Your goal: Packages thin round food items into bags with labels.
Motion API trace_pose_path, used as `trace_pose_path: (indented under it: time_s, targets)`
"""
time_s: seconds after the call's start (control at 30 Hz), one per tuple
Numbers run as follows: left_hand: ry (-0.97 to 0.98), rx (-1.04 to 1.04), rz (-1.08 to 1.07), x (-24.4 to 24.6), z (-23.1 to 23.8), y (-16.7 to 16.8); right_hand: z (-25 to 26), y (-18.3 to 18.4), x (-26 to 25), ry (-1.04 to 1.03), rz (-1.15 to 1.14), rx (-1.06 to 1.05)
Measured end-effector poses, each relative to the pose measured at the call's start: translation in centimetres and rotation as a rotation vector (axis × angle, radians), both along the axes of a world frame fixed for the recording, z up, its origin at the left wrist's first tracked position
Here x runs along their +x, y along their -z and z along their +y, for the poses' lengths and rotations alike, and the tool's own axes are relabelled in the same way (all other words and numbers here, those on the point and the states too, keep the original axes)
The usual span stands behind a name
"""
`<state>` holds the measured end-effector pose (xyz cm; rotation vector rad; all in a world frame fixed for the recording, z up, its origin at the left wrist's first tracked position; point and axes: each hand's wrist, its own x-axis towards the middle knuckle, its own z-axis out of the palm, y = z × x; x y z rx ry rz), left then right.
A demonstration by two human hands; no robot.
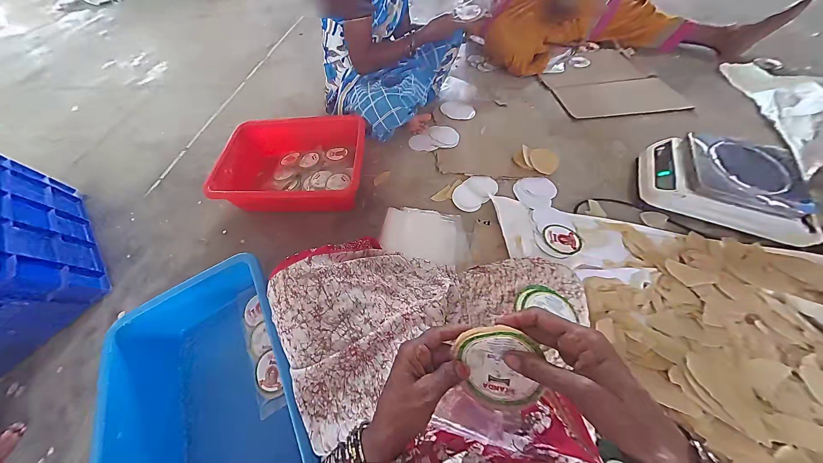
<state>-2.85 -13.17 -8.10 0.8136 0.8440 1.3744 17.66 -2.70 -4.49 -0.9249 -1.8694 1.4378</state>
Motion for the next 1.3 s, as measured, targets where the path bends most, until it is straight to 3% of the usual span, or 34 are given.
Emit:
trace_pose_path:
  time_s: [0.33, 0.53, 0.67, 0.77, 0.87, 1.0, 1.13, 1.3]
  targets:
    - [-0.053, 0.062, 0.092, 0.4, -0.4, 0.9, -1.1, 0.4, -0.4, -0.033, -0.048, -0.044]
    - [0.052, 0.043, 0.153, 1.0, -0.5, 1.1, -2.6, 1.6, -1.0, -0.046, 0.026, -0.083]
    - [0.055, 0.051, 0.159, 1.0, -0.6, 1.0, -2.6, 1.9, -0.8, -0.042, 0.051, 0.015]
    - [0.086, 0.032, 0.306, 0.6, -0.7, 0.7, -2.4, 1.7, -0.3, -0.044, 0.114, 0.119]
    - [0.081, 0.148, 0.496, 0.2, -0.9, 1.8, -2.4, 1.8, 0.3, -0.152, 0.181, 0.191]
    - [-0.008, 0.342, 0.706, 0.2, -1.5, 2.7, -3.2, 0.9, 1.3, -0.251, 0.061, 0.242]
    - [-0.044, 0.423, 0.742, 0.8, -1.9, 2.6, -3.3, 0.3, 2.0, -0.249, -0.044, 0.300]
    - [-0.165, 0.549, 0.836, 1.3, -2.1, 2.7, -3.1, 0.5, 2.5, -0.226, 0.082, 0.431]
